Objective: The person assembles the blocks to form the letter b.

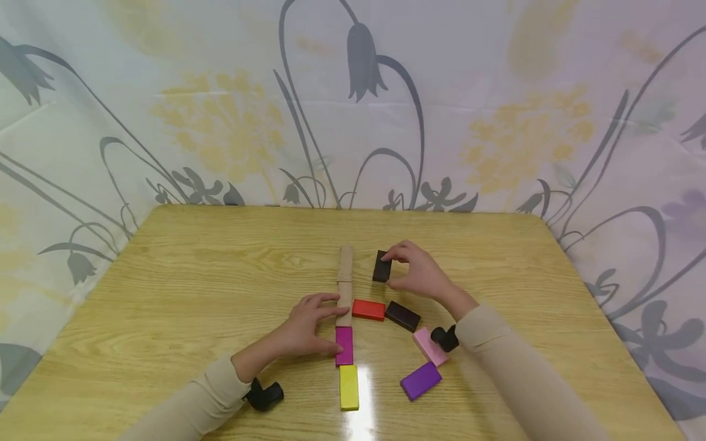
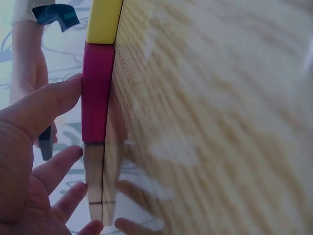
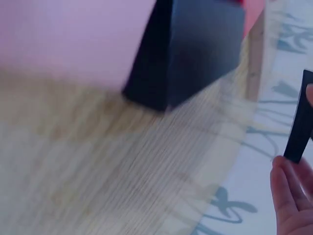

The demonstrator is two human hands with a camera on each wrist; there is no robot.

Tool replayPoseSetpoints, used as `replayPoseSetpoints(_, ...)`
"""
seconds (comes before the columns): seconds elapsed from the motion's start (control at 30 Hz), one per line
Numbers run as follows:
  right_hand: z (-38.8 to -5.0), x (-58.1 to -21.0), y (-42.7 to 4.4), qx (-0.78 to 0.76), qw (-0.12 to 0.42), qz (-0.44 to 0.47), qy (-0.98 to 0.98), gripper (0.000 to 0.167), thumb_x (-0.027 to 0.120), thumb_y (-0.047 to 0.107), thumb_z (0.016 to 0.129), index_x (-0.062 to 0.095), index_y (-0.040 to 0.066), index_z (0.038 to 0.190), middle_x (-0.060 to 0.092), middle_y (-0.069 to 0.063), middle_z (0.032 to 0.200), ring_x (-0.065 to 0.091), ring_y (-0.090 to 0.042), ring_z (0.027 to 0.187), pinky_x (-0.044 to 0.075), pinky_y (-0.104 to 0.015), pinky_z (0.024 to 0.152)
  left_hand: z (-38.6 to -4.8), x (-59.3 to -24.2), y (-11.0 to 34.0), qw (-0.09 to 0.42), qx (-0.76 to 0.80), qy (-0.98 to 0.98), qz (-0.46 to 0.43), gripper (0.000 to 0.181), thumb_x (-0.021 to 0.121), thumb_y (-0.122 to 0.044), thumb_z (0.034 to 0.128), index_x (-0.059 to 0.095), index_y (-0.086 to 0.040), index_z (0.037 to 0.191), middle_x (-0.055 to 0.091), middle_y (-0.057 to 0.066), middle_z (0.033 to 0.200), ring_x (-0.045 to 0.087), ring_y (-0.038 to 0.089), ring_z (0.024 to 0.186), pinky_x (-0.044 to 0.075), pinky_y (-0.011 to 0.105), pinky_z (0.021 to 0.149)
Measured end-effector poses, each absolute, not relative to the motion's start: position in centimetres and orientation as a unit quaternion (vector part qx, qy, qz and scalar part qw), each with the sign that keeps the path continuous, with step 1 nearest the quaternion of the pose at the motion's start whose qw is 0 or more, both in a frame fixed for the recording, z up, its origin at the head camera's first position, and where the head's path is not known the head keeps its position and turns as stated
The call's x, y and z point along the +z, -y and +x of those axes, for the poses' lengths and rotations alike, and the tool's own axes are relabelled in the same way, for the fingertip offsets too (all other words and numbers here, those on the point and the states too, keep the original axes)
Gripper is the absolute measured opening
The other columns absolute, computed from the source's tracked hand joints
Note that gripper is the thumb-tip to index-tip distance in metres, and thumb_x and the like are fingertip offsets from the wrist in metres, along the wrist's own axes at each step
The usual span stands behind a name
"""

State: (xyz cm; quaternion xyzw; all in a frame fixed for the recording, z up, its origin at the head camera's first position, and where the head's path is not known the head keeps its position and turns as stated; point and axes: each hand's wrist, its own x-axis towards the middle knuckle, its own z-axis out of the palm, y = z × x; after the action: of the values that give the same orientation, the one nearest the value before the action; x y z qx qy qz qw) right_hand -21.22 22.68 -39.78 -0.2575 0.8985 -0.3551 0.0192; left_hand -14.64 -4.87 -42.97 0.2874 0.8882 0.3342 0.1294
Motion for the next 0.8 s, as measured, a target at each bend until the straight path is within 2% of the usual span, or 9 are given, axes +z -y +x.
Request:
replayPoseSetpoints(0.23, -18.8, -39.5, -22.4, -0.369, 0.026, -0.282, -0.885, 0.040, 0.078, 0.004, 0.072, 0.065, 0.005, 0.109, 0.051, -0.013, 0.121, 0.052, -0.033, 0.109, 0.044, -0.049, 0.088, -14.7, -43.2, 5.1, 0.128, 0.331, -0.890, 0.284, 0.067, 0.079, -0.035, 0.0728, 0.055, -0.015, 0.132, 0.035, 0.007, 0.142, 0.023, 0.034, 0.130, 0.020, 0.056, 0.101)
replayPoseSetpoints(0.4, -17.6, -39.8, -22.7, -0.373, 0.073, -0.318, -0.868, 0.039, 0.078, 0.007, 0.074, 0.065, 0.009, 0.110, 0.051, -0.013, 0.123, 0.051, -0.033, 0.110, 0.045, -0.048, 0.088, -14.7, -43.2, 5.1, 0.128, 0.332, -0.890, 0.284, 0.067, 0.079, -0.035, 0.0727, 0.055, -0.015, 0.132, 0.035, 0.007, 0.142, 0.023, 0.034, 0.130, 0.020, 0.056, 0.101)
replayPoseSetpoints(0.63, -16.7, -39.7, -23.0, -0.332, 0.116, -0.389, -0.852, 0.042, 0.076, 0.008, 0.073, 0.065, 0.020, 0.111, 0.052, -0.003, 0.125, 0.048, -0.026, 0.116, 0.044, -0.041, 0.090, -14.8, -43.4, 5.0, 0.130, 0.327, -0.891, 0.287, 0.067, 0.078, -0.037, 0.0733, 0.054, -0.017, 0.133, 0.034, 0.006, 0.142, 0.023, 0.033, 0.130, 0.019, 0.056, 0.101)
replayPoseSetpoints(0.8, -16.4, -39.7, -22.8, -0.328, 0.170, -0.442, -0.818, 0.042, 0.076, 0.005, 0.073, 0.065, 0.020, 0.110, 0.052, -0.003, 0.125, 0.048, -0.022, 0.116, 0.043, -0.036, 0.093, -14.8, -43.3, 4.9, 0.130, 0.326, -0.890, 0.290, 0.067, 0.078, -0.037, 0.0741, 0.053, -0.017, 0.134, 0.034, 0.005, 0.143, 0.023, 0.033, 0.131, 0.019, 0.056, 0.101)
